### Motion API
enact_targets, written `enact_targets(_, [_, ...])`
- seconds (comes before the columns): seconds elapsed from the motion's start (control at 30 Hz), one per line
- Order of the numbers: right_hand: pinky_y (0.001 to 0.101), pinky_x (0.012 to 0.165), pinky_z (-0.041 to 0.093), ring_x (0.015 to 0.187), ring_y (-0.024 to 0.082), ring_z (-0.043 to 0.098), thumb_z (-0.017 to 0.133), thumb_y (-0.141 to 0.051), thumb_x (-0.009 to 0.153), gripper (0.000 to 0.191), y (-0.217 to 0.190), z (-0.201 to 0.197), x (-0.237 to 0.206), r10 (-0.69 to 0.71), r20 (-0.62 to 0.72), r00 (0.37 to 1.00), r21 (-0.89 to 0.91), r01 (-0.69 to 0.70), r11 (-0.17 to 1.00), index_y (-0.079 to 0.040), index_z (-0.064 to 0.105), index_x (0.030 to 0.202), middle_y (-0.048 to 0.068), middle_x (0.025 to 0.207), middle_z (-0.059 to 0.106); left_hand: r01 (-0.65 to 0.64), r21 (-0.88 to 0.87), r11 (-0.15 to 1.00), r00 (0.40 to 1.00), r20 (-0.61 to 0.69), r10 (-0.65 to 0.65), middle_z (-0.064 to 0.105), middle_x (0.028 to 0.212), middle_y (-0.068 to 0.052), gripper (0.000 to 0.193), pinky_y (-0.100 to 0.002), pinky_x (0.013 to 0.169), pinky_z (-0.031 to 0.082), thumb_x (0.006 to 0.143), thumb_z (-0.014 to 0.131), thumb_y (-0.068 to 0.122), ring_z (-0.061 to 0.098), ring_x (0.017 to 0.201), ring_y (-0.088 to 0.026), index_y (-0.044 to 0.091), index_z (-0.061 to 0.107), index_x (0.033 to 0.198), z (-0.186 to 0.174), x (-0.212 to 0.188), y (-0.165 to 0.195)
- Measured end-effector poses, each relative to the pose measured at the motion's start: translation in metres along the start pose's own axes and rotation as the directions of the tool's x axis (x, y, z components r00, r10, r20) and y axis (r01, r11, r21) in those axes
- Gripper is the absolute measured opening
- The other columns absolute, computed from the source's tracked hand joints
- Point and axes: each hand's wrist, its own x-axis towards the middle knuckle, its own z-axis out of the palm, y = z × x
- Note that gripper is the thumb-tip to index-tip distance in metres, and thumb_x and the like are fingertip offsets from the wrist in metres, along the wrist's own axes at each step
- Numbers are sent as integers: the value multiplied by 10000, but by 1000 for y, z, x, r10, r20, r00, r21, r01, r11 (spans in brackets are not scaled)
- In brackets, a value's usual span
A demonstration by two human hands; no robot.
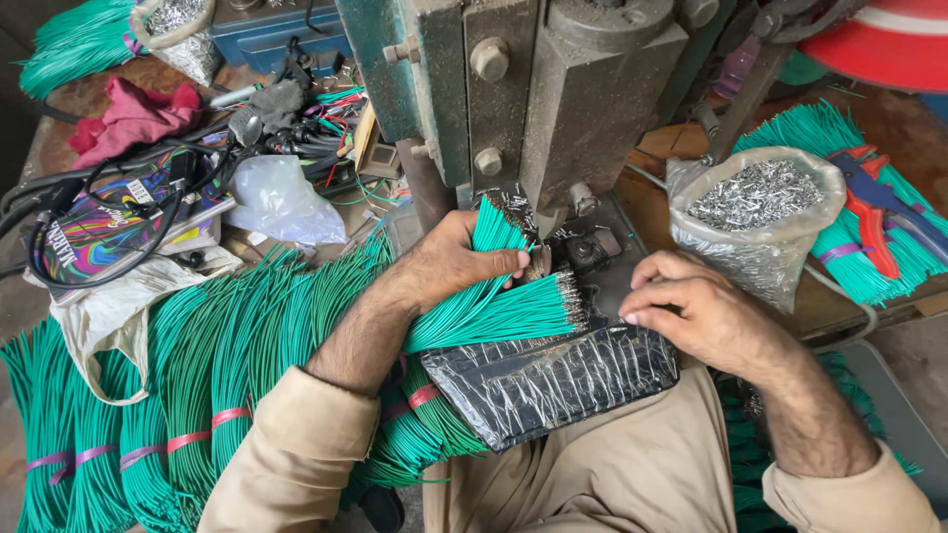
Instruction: The person sits at a bench operating a foot-actuated crimping press, inserting metal terminals and pressing green insulated wire ends into the machine one at a time, attaching terminals to many wire ends and setting finished wires onto a growing bundle on their lap.
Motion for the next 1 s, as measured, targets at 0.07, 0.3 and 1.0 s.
enact_targets(0.07, [318, 903, 536, 987, 179, 667, 699, -103, 902, 101, -4, 11, 8, 3, -94, 996, -41, -7, 999, -33, 701, 975, 47, 981, 704, -2, 18, 1000, 1000, -11, 2, 746, 832, -34, 163, -291, 723, 575, 897, 783, 163, 688, 779, -110, 10, 747, 940, 0, -1, 1])
enact_targets(0.3, [294, 789, 578, 903, 137, 728, 676, -141, 943, 180, -16, 16, 33, 258, -102, 961, 186, -237, 954, -61, 742, 1090, 49, 1002, 782, -39, 98, 994, 999, -9, 40, 732, 824, -19, 144, -283, 729, 568, 931, 742, 168, 682, 779, -99, 25, 729, 940, 0, -2, 7])
enact_targets(1.0, [334, 836, 554, 921, 201, 694, 710, -149, 894, 136, 1, 13, 23, 112, -93, 989, 43, -109, 993, -40, 742, 970, 54, 953, 676, -14, 51, 999, 999, -40, 16, 726, 804, -17, 150, -279, 676, 569, 917, 750, 162, 676, 732, -95, 18, 720, 944, 3, -3, 9])
